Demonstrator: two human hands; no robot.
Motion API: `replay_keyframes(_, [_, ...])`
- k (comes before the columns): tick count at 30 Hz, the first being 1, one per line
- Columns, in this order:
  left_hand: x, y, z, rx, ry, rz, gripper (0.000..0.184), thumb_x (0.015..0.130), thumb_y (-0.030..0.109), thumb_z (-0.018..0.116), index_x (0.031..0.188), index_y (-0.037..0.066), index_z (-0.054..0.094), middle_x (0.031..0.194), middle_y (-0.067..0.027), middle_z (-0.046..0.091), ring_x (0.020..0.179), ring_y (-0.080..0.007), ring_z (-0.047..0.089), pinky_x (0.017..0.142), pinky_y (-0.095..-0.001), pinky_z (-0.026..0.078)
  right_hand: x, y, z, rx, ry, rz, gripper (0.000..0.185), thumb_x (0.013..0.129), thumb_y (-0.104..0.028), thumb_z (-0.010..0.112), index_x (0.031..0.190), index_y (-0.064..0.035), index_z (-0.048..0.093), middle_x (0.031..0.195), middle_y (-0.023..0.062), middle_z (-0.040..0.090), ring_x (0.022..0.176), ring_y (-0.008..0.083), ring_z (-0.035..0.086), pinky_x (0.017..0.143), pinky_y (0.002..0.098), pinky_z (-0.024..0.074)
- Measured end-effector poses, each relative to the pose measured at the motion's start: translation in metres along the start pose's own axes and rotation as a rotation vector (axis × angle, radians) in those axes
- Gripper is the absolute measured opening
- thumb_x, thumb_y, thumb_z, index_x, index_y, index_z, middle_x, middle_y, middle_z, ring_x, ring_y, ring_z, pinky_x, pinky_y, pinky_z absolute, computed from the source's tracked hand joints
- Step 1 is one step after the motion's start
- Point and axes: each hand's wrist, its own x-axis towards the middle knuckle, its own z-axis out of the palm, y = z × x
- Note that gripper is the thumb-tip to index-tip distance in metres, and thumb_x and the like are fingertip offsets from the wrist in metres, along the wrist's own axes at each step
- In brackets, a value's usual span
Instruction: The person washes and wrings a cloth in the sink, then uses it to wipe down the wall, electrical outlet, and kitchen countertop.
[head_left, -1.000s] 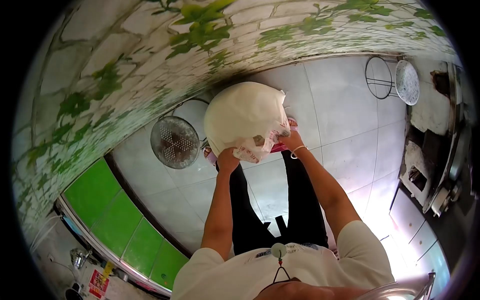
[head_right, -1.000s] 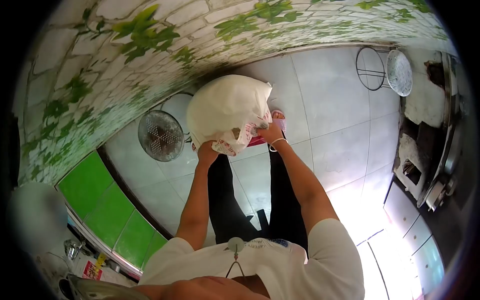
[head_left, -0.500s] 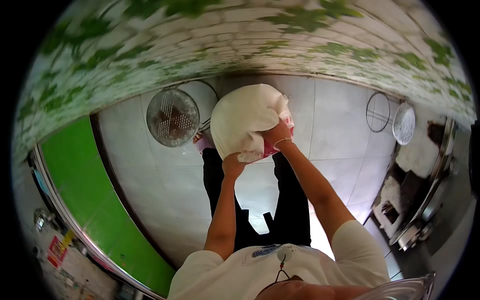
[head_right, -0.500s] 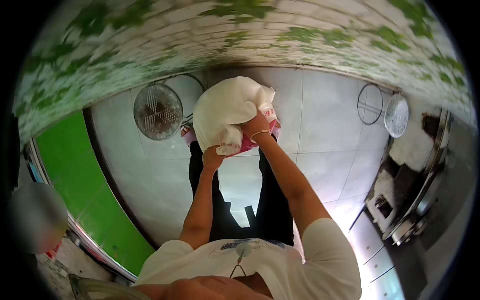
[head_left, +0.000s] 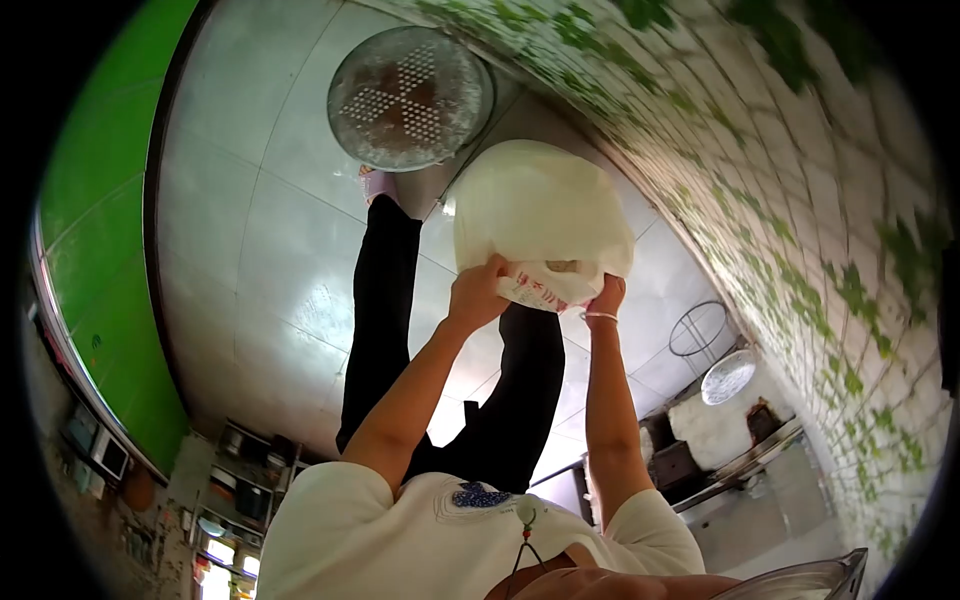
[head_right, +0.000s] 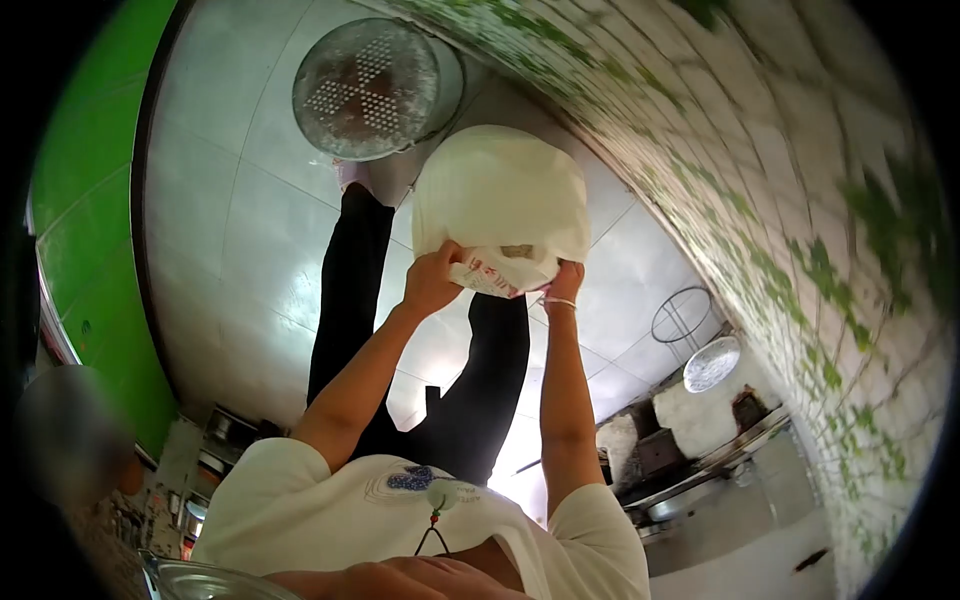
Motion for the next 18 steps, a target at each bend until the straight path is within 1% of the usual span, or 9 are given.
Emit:
replay_keyframes(2, [0.006,-0.006,-0.010,-0.054,0.019,-0.003,0.027,0.065,0.022,0.070,0.085,0.008,0.057,0.077,-0.0109,0.061,0.077,-0.0294,0.059,0.067,-0.0377,0.046,-0.008,-0.022,0.007,0.079,-0.074,0.131,0.033,0.088,-0.027,0.049,0.109,-0.0025,0.053,0.100,0.0080,0.059,0.088,0.0190,0.059,0.073,0.0303,0.0489])
replay_keyframes(4, [0.009,-0.017,-0.015,0.206,-0.032,0.322,0.027,0.062,0.020,0.071,0.080,0.009,0.055,0.080,-0.0084,0.056,0.081,-0.0255,0.055,0.069,-0.0362,0.045,-0.015,-0.039,0.011,-0.117,-0.112,0.176,0.040,0.089,-0.029,0.048,0.119,-0.0033,0.047,0.106,0.0087,0.058,0.099,0.0217,0.056,0.081,0.0318,0.0469])
replay_keyframes(6, [0.015,-0.030,-0.019,0.198,-0.034,0.344,0.027,0.060,0.020,0.072,0.079,0.010,0.056,0.081,-0.0059,0.053,0.081,-0.0223,0.053,0.072,-0.0349,0.044,-0.024,-0.061,0.034,-0.404,-0.188,0.176,0.044,0.088,-0.025,0.051,0.125,-0.0031,0.043,0.116,0.0095,0.053,0.110,0.0232,0.049,0.090,0.0334,0.0419])
replay_keyframes(7, [0.017,-0.039,-0.021,0.221,-0.041,0.405,0.025,0.060,0.020,0.071,0.078,0.010,0.057,0.080,-0.0053,0.054,0.081,-0.0220,0.053,0.072,-0.0340,0.043,-0.017,-0.042,0.032,-0.475,-0.245,-0.138,0.045,0.082,-0.018,0.058,0.121,0.0006,0.046,0.114,0.0130,0.053,0.106,0.0241,0.051,0.090,0.0329,0.0407])
replay_keyframes(10, [0.022,-0.044,-0.018,0.264,-0.170,0.432,0.020,0.062,0.023,0.070,0.073,0.010,0.061,0.073,-0.0051,0.057,0.078,-0.0221,0.056,0.073,-0.0328,0.043,0.015,-0.009,0.005,-0.964,-0.432,-0.435,0.048,0.080,-0.015,0.060,0.122,0.0003,0.044,0.121,0.0152,0.050,0.115,0.0281,0.044,0.097,0.0349,0.0348])
replay_keyframes(11, [0.025,-0.041,-0.012,0.245,-0.177,0.362,0.018,0.063,0.026,0.068,0.070,0.010,0.062,0.069,-0.0054,0.058,0.074,-0.0231,0.057,0.072,-0.0339,0.044,0.030,0.011,0.005,-0.928,-0.302,-0.529,0.050,0.079,-0.017,0.061,0.123,-0.0007,0.043,0.124,0.0154,0.048,0.115,0.0288,0.045,0.096,0.0352,0.0355])
replay_keyframes(15, [0.037,-0.026,-0.003,0.107,-0.142,0.088,0.015,0.064,0.026,0.062,0.072,0.015,0.066,0.066,-0.0089,0.062,0.068,-0.0276,0.061,0.065,-0.0391,0.047,0.015,-0.016,0.015,-0.613,-0.245,-0.117,0.048,0.082,-0.018,0.059,0.124,-0.0020,0.042,0.124,0.0144,0.048,0.116,0.0255,0.044,0.095,0.0331,0.0361])
replay_keyframes(17, [0.034,-0.024,0.000,0.022,-0.178,0.010,0.019,0.064,0.021,0.060,0.080,0.017,0.069,0.070,-0.0105,0.063,0.069,-0.0281,0.062,0.062,-0.0402,0.048,-0.014,-0.063,0.040,-0.442,-0.039,0.442,0.045,0.085,-0.021,0.057,0.124,-0.0039,0.043,0.113,0.0078,0.055,0.100,0.0188,0.055,0.081,0.0306,0.0476])
replay_keyframes(18, [0.030,-0.025,-0.001,0.022,-0.157,0.002,0.019,0.064,0.021,0.060,0.080,0.017,0.069,0.070,-0.0105,0.063,0.069,-0.0281,0.062,0.062,-0.0402,0.048,-0.017,-0.058,0.037,-0.450,-0.059,0.433,0.045,0.085,-0.021,0.057,0.124,-0.0039,0.043,0.113,0.0078,0.055,0.100,0.0188,0.055,0.081,0.0306,0.0476])
